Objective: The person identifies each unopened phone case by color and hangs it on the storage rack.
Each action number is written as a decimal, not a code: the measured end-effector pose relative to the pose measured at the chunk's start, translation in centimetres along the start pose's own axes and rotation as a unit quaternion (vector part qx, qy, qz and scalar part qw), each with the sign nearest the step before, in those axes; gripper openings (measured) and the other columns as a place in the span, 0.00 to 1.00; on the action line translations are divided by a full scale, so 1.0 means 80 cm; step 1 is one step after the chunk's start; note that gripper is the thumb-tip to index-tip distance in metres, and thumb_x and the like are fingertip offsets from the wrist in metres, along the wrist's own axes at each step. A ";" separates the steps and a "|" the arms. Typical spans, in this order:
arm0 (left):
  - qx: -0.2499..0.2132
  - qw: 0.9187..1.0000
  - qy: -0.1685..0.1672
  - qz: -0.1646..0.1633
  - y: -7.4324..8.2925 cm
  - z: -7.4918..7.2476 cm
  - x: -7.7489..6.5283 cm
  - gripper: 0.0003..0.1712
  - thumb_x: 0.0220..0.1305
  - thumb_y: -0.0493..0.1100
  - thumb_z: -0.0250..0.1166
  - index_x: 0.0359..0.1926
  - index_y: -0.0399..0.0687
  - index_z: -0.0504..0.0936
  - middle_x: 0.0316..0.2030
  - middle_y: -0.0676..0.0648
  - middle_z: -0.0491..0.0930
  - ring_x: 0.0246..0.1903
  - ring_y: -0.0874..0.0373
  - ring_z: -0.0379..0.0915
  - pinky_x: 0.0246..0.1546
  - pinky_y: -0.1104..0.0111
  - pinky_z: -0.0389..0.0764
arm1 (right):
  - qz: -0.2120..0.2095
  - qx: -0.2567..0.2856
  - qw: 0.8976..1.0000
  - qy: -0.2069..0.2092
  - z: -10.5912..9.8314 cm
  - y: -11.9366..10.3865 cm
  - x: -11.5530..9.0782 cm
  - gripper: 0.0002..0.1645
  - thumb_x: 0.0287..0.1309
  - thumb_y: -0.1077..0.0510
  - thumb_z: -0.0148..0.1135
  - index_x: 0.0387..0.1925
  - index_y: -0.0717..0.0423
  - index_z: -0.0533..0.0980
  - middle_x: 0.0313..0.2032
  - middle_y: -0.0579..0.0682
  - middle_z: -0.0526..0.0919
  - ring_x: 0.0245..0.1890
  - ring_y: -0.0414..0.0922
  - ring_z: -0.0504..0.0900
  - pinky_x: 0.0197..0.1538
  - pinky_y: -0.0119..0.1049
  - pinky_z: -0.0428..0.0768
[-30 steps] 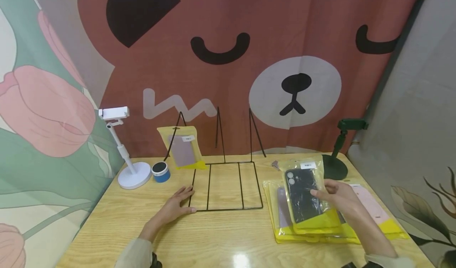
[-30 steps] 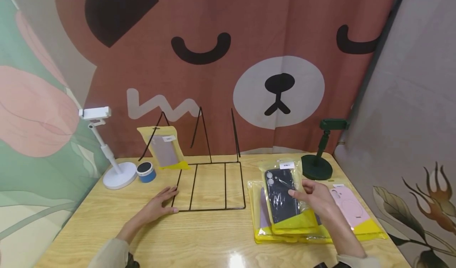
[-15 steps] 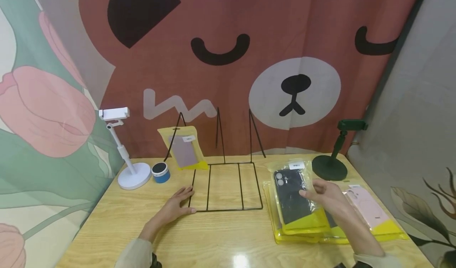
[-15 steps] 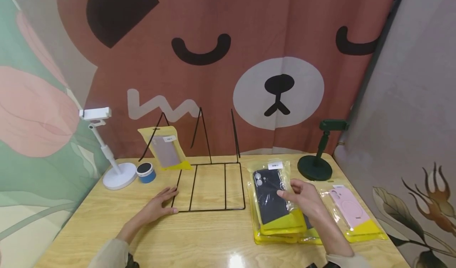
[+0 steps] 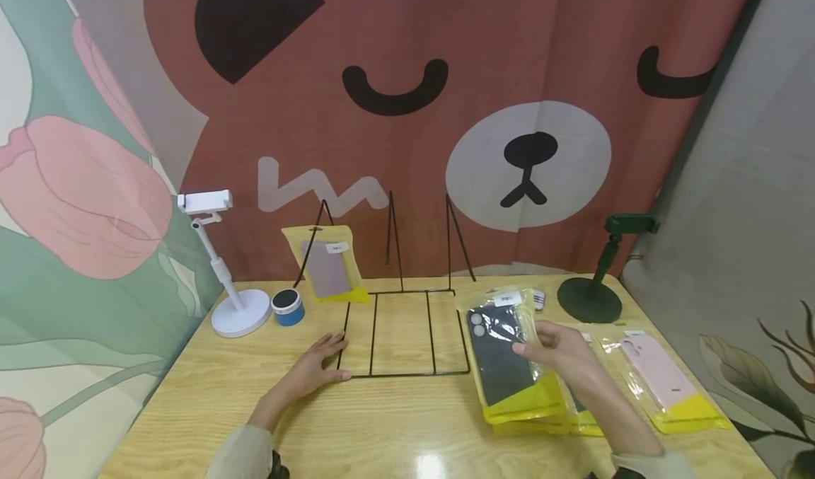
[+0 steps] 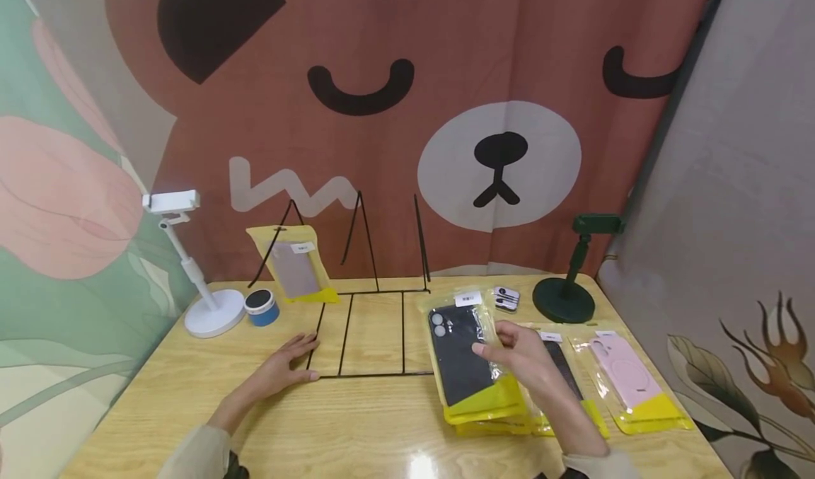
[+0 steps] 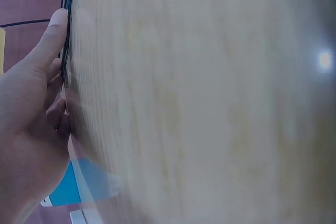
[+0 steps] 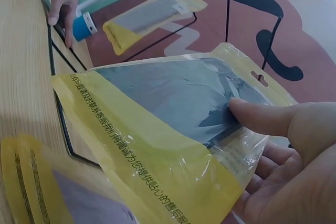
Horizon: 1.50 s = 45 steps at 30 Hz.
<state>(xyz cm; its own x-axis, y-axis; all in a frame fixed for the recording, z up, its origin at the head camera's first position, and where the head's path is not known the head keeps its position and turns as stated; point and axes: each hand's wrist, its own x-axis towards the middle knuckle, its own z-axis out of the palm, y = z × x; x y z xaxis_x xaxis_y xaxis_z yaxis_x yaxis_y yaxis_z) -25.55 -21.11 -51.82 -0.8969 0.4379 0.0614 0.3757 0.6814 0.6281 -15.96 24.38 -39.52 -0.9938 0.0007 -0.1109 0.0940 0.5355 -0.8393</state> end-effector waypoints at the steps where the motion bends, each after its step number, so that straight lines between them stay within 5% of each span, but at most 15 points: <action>1: 0.000 1.000 0.000 0.000 0.000 0.000 0.000 0.43 0.56 0.54 0.70 0.67 0.36 0.68 0.70 0.40 0.59 0.71 0.37 0.44 0.65 0.40 0.53 | -0.004 0.005 1.000 0.000 0.002 -0.001 0.000 0.49 0.56 0.40 0.66 0.67 0.69 0.62 0.64 0.70 0.66 0.62 0.68 0.66 0.60 0.63 0.67; 6: -0.002 1.000 0.002 0.001 0.000 0.000 0.000 0.43 0.56 0.54 0.70 0.66 0.36 0.68 0.70 0.40 0.60 0.71 0.37 0.44 0.66 0.41 0.53 | -0.015 0.034 0.999 0.000 0.013 -0.008 -0.002 0.38 0.55 0.43 0.68 0.58 0.64 0.72 0.58 0.65 0.75 0.59 0.62 0.72 0.58 0.61 0.69; 15: 0.000 1.000 0.006 0.007 -0.002 0.002 -0.002 0.42 0.56 0.54 0.70 0.66 0.36 0.69 0.70 0.39 0.60 0.71 0.36 0.44 0.65 0.40 0.53 | -0.004 0.066 0.998 0.001 0.035 -0.022 -0.004 0.34 0.51 0.43 0.71 0.53 0.60 0.75 0.58 0.59 0.76 0.58 0.57 0.74 0.58 0.59 0.70; 18: 0.001 1.000 0.006 0.009 -0.002 0.002 -0.002 0.42 0.56 0.54 0.70 0.66 0.36 0.69 0.70 0.40 0.60 0.71 0.36 0.45 0.65 0.40 0.54 | -0.014 0.081 0.997 0.010 0.043 -0.027 -0.005 0.27 0.50 0.46 0.73 0.43 0.62 0.76 0.41 0.53 0.82 0.44 0.49 0.78 0.51 0.50 0.75; 20: 0.000 1.000 0.005 0.008 -0.002 0.002 -0.003 0.42 0.56 0.54 0.70 0.66 0.37 0.69 0.70 0.40 0.60 0.71 0.37 0.45 0.65 0.40 0.54 | -0.015 0.090 0.996 0.013 0.048 -0.031 -0.005 0.27 0.49 0.48 0.74 0.31 0.63 0.69 0.26 0.46 0.72 0.32 0.44 0.72 0.40 0.40 0.73; 22: -0.001 1.000 0.005 0.010 -0.002 0.002 -0.004 0.42 0.56 0.54 0.70 0.66 0.36 0.69 0.70 0.39 0.60 0.71 0.36 0.45 0.65 0.40 0.54 | -0.013 0.098 0.995 0.015 0.052 -0.034 -0.005 0.32 0.48 0.49 0.74 0.26 0.62 0.60 0.21 0.45 0.56 0.25 0.43 0.62 0.33 0.36 0.64; 27: -0.001 1.000 0.005 0.010 -0.002 0.002 -0.006 0.42 0.56 0.54 0.70 0.66 0.36 0.69 0.70 0.39 0.61 0.71 0.36 0.45 0.65 0.40 0.54 | -0.014 0.094 0.995 0.021 0.064 -0.042 -0.006 0.32 0.46 0.48 0.76 0.25 0.60 0.60 0.22 0.44 0.57 0.25 0.43 0.61 0.32 0.36 0.64; 29: -0.002 1.000 0.005 0.009 -0.002 0.002 -0.006 0.43 0.56 0.55 0.70 0.66 0.36 0.69 0.70 0.39 0.61 0.71 0.36 0.45 0.65 0.40 0.54 | -0.020 0.103 0.994 0.019 0.069 -0.046 -0.007 0.25 0.47 0.49 0.75 0.28 0.60 0.69 0.25 0.41 0.70 0.29 0.40 0.70 0.36 0.37 0.72; 30: -0.002 1.000 0.004 0.008 -0.002 0.002 -0.006 0.43 0.56 0.55 0.70 0.66 0.36 0.69 0.70 0.40 0.60 0.71 0.36 0.45 0.65 0.40 0.54 | -0.020 0.114 0.993 0.014 0.071 -0.048 -0.006 0.25 0.47 0.50 0.75 0.28 0.61 0.69 0.23 0.44 0.66 0.27 0.41 0.68 0.35 0.37 0.70; 34: -0.001 1.000 0.005 0.007 -0.004 0.003 -0.005 0.43 0.55 0.55 0.70 0.66 0.36 0.69 0.70 0.40 0.61 0.71 0.36 0.45 0.65 0.40 0.54 | -0.042 0.115 0.992 0.010 0.080 -0.058 -0.005 0.20 0.48 0.50 0.75 0.41 0.55 0.80 0.38 0.45 0.85 0.40 0.43 0.81 0.47 0.44 0.78; 41: -0.003 1.000 0.003 0.010 -0.004 0.003 0.001 0.43 0.56 0.55 0.70 0.66 0.36 0.69 0.70 0.40 0.60 0.71 0.37 0.45 0.66 0.41 0.53 | -0.062 0.086 0.994 0.007 0.086 -0.082 0.005 0.21 0.49 0.49 0.74 0.28 0.55 0.71 0.27 0.47 0.76 0.33 0.44 0.74 0.41 0.39 0.74; 45: -0.002 1.000 0.005 0.016 -0.004 0.003 0.002 0.42 0.56 0.54 0.70 0.66 0.35 0.69 0.70 0.39 0.60 0.71 0.36 0.45 0.65 0.41 0.54 | -0.071 0.091 0.993 0.003 0.090 -0.094 0.008 0.18 0.49 0.49 0.74 0.37 0.54 0.78 0.36 0.46 0.83 0.40 0.45 0.79 0.48 0.44 0.77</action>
<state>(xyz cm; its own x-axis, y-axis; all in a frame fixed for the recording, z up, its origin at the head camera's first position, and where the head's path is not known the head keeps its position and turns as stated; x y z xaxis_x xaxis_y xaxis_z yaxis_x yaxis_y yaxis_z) -25.73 -21.13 -52.19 -0.8869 0.4534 0.0885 0.4029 0.6654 0.6284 -16.88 14.26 -37.10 -0.9981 -0.0592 0.0185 -0.0391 0.3692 -0.9285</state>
